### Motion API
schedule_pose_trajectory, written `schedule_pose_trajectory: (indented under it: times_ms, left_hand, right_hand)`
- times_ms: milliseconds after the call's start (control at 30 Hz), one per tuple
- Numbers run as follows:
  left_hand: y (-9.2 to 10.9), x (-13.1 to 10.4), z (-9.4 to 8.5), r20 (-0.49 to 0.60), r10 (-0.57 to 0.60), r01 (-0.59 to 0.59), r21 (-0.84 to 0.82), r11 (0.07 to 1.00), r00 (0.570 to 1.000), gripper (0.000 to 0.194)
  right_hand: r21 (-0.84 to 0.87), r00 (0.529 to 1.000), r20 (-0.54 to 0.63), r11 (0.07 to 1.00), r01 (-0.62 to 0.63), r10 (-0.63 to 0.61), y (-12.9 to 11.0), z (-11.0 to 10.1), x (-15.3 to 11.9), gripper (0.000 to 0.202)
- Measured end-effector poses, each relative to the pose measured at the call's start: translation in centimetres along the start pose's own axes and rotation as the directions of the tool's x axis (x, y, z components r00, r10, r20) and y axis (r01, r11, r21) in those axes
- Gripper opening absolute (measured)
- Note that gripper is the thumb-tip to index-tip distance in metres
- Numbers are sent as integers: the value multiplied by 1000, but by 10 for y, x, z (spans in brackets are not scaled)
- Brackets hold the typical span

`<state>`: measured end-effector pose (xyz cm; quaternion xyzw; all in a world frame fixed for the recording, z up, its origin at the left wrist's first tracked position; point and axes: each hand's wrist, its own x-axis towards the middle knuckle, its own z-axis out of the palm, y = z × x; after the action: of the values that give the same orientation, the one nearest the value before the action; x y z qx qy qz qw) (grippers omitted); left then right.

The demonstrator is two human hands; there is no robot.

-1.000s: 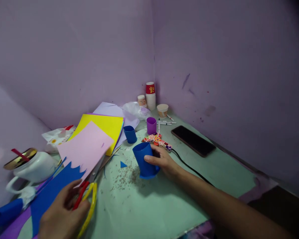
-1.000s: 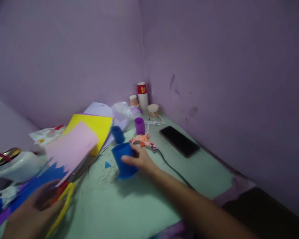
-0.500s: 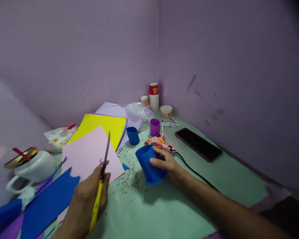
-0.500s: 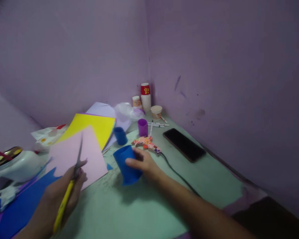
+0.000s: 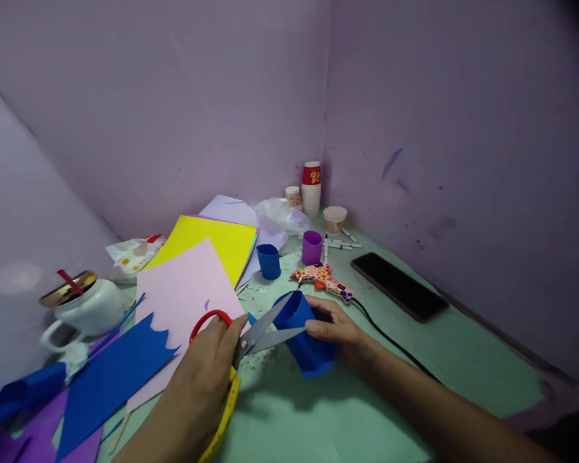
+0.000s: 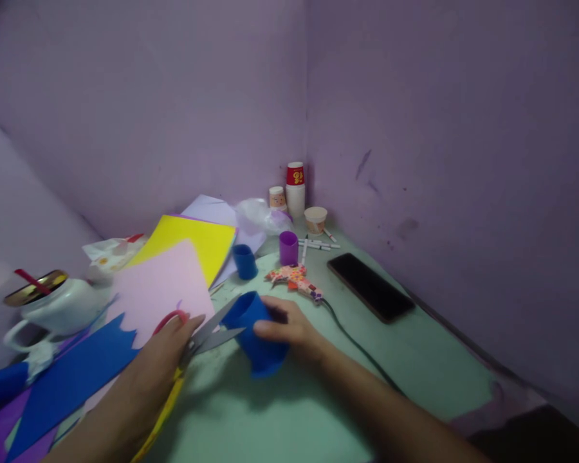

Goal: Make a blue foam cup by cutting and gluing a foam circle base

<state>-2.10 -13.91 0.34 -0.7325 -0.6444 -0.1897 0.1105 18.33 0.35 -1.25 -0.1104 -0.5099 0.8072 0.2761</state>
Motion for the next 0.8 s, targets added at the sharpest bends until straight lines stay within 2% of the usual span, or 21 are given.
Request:
schedule_pose_trajectory:
  times_ms: [133, 300, 500, 667, 800]
  left_hand:
    - [3, 1, -4, -20, 75, -72, 118, 990, 997, 56]
    - [0, 2, -11, 94, 169, -184, 189, 965, 981, 56]
    - [-5, -2, -8, 101, 143, -158, 165, 974, 985, 58]
    - [1, -1, -6, 27, 93, -96, 176, 980, 995, 51]
    - [-2, 1, -8, 32, 168, -171, 217, 961, 985, 46]
  right_hand:
    - [7, 994, 101, 999, -39, 39, -3, 2, -1, 44]
    - [51, 990, 123, 996, -69, 62, -2, 4, -1, 42]
    - [55, 993, 101, 996, -73, 67, 1, 4, -3, 45]
    - [32, 993, 98, 997, -69, 65, 0, 4, -2, 44]
    - [18, 995, 94, 999, -34, 32, 2, 3, -2, 43]
